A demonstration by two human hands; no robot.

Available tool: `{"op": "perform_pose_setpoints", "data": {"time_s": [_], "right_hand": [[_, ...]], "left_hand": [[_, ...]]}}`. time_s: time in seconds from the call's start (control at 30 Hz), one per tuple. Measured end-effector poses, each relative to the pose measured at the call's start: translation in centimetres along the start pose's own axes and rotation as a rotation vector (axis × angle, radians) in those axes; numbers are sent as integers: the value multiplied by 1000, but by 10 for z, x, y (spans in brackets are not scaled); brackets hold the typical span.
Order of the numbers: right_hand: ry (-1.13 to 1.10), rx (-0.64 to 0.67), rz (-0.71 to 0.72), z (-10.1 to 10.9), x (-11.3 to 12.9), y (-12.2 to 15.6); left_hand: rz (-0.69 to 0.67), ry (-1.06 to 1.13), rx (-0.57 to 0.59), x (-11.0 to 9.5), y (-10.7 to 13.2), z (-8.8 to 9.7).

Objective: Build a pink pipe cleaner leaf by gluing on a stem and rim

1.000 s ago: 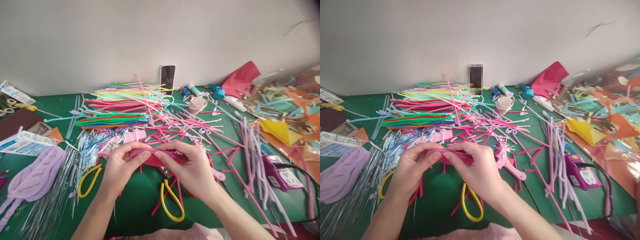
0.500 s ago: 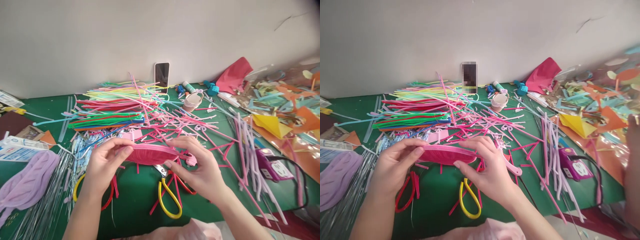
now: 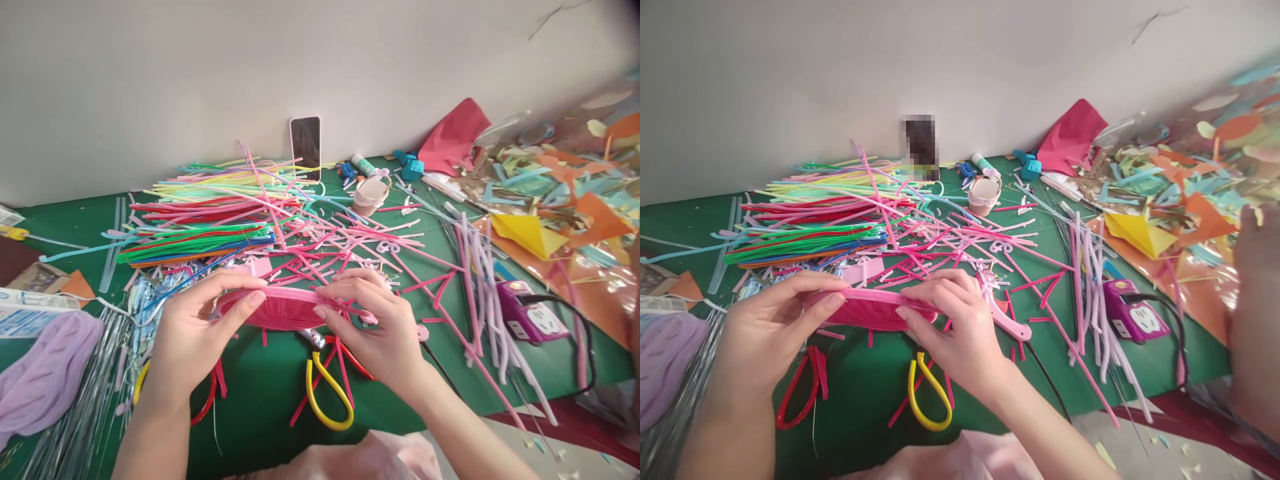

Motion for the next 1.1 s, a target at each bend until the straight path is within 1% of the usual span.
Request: {"op": "perform_pose_setpoints", "data": {"time_s": [0.1, 0.17, 0.27, 0.33, 0.37, 0.43, 0.47, 0.5, 0.53, 0.57, 0.6, 0.67, 0.7, 0.8, 0.87, 0.97, 1.1], "right_hand": [[-25, -8, 19, -1, 2, -3], [-60, 4, 3, -3, 4, -7], [-142, 48, -69, -6, 4, -10], [-218, 34, -163, -2, -4, -9], [-244, -20, -230, 5, -12, -7], [-241, -229, -362, 30, -29, 0], [-206, -344, -412, 44, -36, 5], [-156, -425, -438, 56, -40, 10], [-100, -444, -451, 64, -43, 12], [-51, -416, -451, 68, -44, 13], [-13, -357, -444, 69, -44, 13], [5, -237, -417, 64, -41, 13], [-15, -202, -399, 60, -40, 14], [-114, -156, -377, 49, -37, 15], [-139, -116, -382, 43, -36, 15], [-100, -38, -373, 35, -33, 12], [-7, 17, -270, 29, -20, 2]], "left_hand": [[11, 11, -19, -1, 1, 0], [2, 5, -18, -1, 1, 0], [-24, -22, 10, 1, 1, 1], [-37, -46, 19, 3, 2, 2], [-44, -56, 14, 4, 2, 3], [-63, -68, 11, 3, 4, 3], [-73, -62, 13, 3, 5, 3], [-79, -51, 10, 2, 6, 2], [-82, -37, 4, 2, 7, 2], [-82, -26, 0, 2, 7, 2], [-81, -20, -5, 2, 7, 2], [-82, -25, -1, 3, 6, 2], [-84, -30, 9, 3, 6, 2], [-79, -34, 22, 6, 6, 4], [-55, -39, 24, 8, 7, 5], [22, -47, -20, 11, 9, 6], [111, -27, -89, 14, 13, 8]]}}
Point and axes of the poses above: each hand's wrist, its own y-axis away from the middle knuckle, its own z-axis out of the back of the hand, x = y × z, the point moved 7 cm from there along -y, towards the middle knuckle, and after that the axes turned 3 degrees about -y, right-handed, at the moved point
